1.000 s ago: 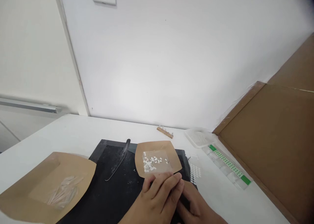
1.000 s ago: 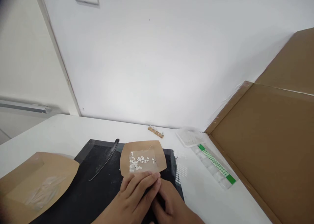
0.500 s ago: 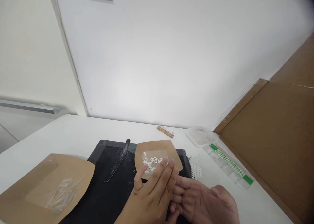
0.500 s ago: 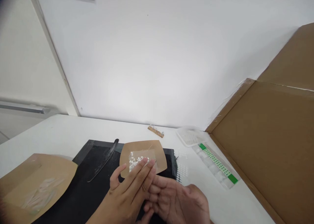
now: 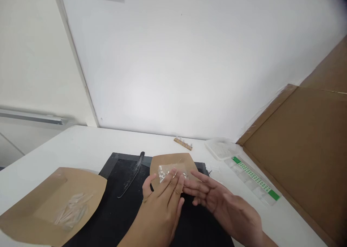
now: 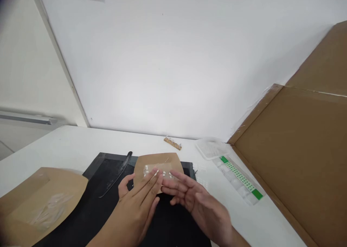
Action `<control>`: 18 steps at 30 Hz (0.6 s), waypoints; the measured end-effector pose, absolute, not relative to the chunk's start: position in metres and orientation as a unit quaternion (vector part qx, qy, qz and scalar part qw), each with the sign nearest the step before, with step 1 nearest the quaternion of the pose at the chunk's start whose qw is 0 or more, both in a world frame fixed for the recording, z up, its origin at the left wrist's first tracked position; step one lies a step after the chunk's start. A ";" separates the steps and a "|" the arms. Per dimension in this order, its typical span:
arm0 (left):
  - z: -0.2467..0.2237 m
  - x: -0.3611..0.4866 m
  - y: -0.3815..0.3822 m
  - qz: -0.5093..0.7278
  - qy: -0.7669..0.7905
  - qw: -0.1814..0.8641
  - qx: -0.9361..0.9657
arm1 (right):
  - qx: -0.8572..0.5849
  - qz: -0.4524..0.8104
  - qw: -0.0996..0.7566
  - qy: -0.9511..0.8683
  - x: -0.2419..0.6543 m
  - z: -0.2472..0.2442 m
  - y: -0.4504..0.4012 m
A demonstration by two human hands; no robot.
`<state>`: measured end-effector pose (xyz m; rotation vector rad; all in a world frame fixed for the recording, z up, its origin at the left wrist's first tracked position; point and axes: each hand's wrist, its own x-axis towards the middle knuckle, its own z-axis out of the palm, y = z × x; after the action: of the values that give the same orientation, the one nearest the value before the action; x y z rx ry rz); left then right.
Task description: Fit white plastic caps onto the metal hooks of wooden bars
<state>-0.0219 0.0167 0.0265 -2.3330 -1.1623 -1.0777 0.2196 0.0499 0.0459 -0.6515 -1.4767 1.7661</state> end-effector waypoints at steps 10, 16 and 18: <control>0.012 -0.025 0.014 -0.389 -0.328 0.089 -0.856 | -0.400 0.142 0.380 -0.822 0.219 0.012 0.059; 0.036 -0.035 0.010 -0.412 -0.363 0.110 -0.829 | -0.396 0.140 0.333 -0.844 0.219 0.005 0.054; 0.059 -0.047 0.005 -0.434 -0.391 0.131 -0.801 | -0.385 0.142 0.346 -0.844 0.219 0.005 0.054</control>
<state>-0.0474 0.0049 0.0585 -2.3267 -1.1338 -1.2590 0.2193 0.0542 0.0054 -0.9984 -2.1890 0.3694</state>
